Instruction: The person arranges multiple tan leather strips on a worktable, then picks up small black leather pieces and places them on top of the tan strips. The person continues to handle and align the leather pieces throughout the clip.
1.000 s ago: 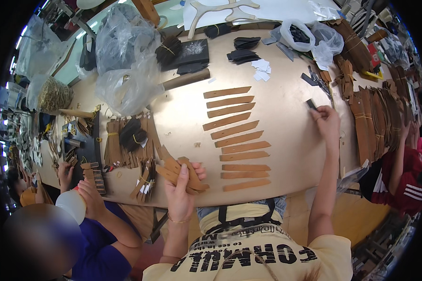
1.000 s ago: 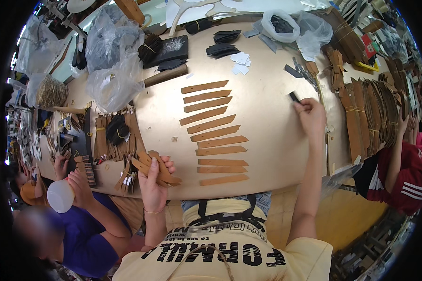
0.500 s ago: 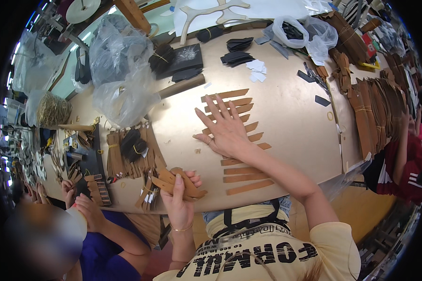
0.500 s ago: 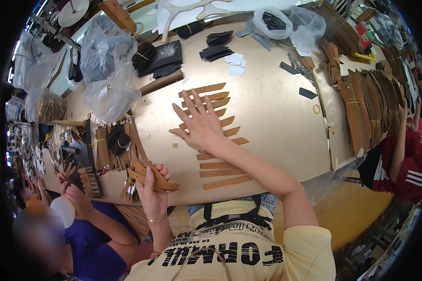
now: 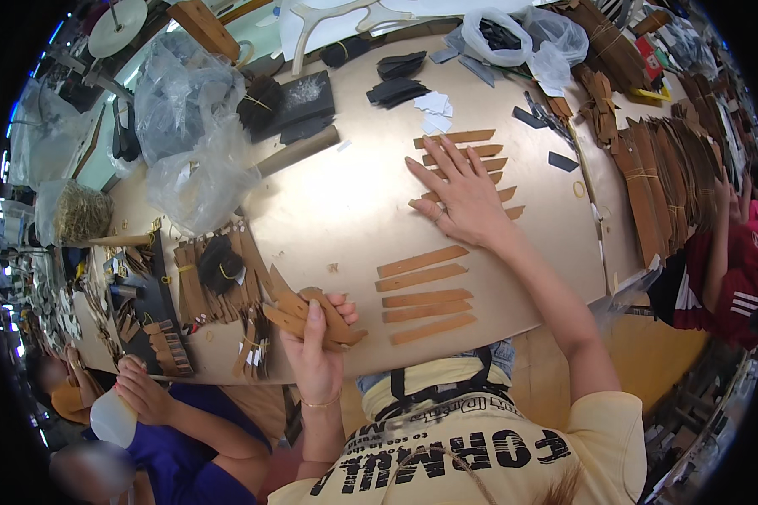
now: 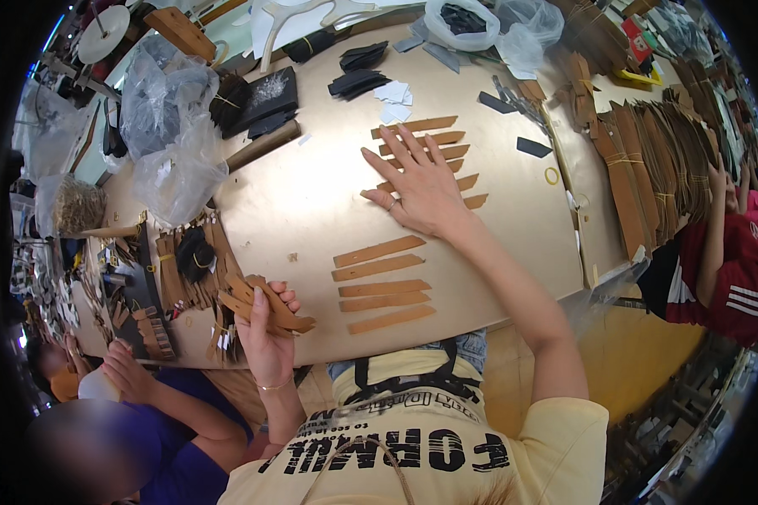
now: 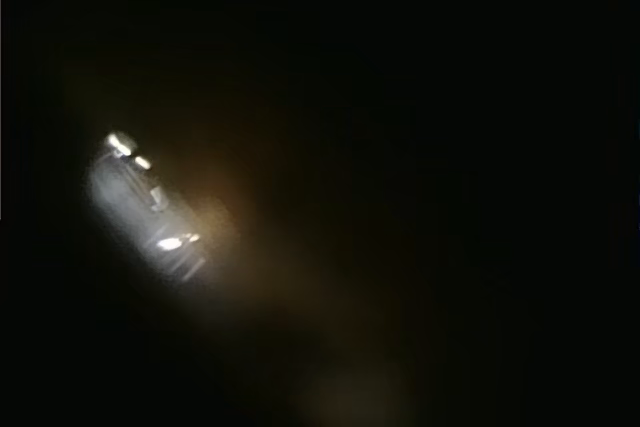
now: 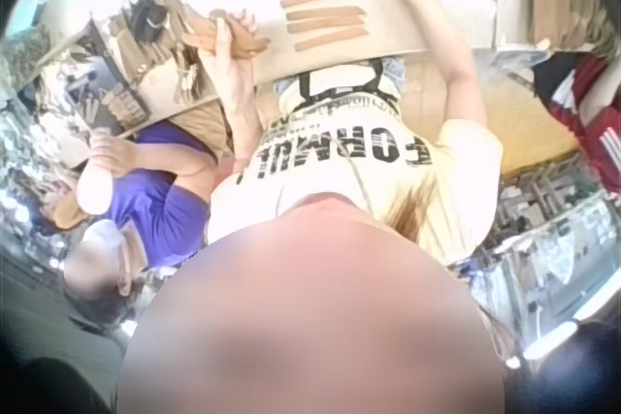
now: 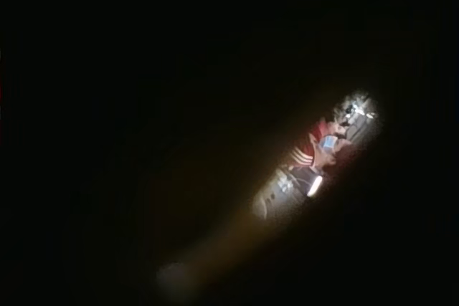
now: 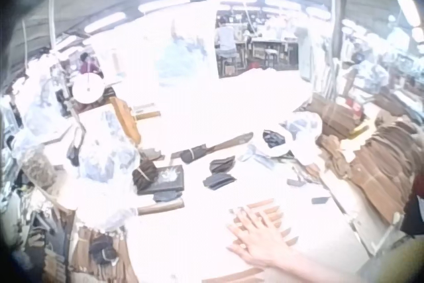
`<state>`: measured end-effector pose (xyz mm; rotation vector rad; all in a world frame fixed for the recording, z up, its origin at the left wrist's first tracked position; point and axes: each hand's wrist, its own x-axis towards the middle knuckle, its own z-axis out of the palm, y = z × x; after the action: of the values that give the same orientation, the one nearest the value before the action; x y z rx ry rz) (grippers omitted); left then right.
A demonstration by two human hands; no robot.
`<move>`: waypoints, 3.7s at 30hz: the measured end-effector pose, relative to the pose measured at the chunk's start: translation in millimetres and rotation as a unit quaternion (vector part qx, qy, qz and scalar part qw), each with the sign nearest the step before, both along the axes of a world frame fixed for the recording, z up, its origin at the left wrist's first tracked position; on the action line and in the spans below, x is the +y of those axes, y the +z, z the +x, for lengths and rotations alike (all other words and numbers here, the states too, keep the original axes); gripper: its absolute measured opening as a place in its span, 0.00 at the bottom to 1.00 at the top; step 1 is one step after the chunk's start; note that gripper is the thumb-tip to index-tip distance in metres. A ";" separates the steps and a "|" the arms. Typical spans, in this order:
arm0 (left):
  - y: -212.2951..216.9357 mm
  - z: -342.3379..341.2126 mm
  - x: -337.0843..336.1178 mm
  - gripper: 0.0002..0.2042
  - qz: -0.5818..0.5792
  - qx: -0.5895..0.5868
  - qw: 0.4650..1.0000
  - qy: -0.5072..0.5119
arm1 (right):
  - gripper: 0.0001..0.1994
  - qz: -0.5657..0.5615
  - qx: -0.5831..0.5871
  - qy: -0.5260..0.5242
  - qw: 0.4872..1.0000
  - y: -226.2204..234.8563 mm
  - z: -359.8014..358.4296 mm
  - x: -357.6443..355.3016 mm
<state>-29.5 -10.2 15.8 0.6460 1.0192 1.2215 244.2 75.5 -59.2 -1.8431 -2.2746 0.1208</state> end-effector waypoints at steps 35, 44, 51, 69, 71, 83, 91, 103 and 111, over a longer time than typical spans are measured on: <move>-3.6 35.3 -13.7 0.14 -0.076 -0.032 0.993 -0.083 | 0.30 -0.085 0.008 0.004 0.996 18.4 -1.1 -148.7; -8.7 37.2 -14.1 0.16 -0.098 -0.041 0.987 -0.124 | 0.30 -0.074 -0.017 0.013 0.997 26.6 6.4 -144.4; -9.1 46.8 -3.3 0.22 -0.109 -0.163 0.976 -0.093 | 0.13 -0.162 0.513 -0.141 0.831 66.3 -23.2 -119.8; -21.9 -32.9 31.5 0.22 -0.031 -0.088 0.990 0.102 | 0.11 -0.363 0.333 0.024 0.870 55.4 -74.1 27.2; -23.3 -47.0 26.6 0.22 -0.027 -0.063 0.989 0.134 | 0.09 -0.336 0.245 0.069 0.907 54.7 -82.1 36.5; -18.0 -16.4 17.6 0.23 -0.035 -0.101 0.993 0.046 | 0.15 -0.164 0.192 0.175 0.952 48.9 -84.3 34.5; -19.3 -14.9 23.3 0.27 -0.049 -0.329 0.943 0.019 | 0.18 0.023 0.118 0.153 0.981 25.3 -65.9 -10.9; -19.1 2.4 6.7 0.33 -0.027 -0.104 0.994 0.012 | 0.13 -0.114 0.368 0.103 0.917 55.0 -99.2 -60.4; -32.7 -16.9 -10.1 0.32 -0.058 -0.083 0.994 0.050 | 0.12 -0.161 0.491 0.036 0.856 45.1 -131.2 -71.9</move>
<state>-46.4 -20.2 -16.8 0.4006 0.9842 1.2701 113.1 3.7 -14.1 -1.2964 -1.6042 1.2078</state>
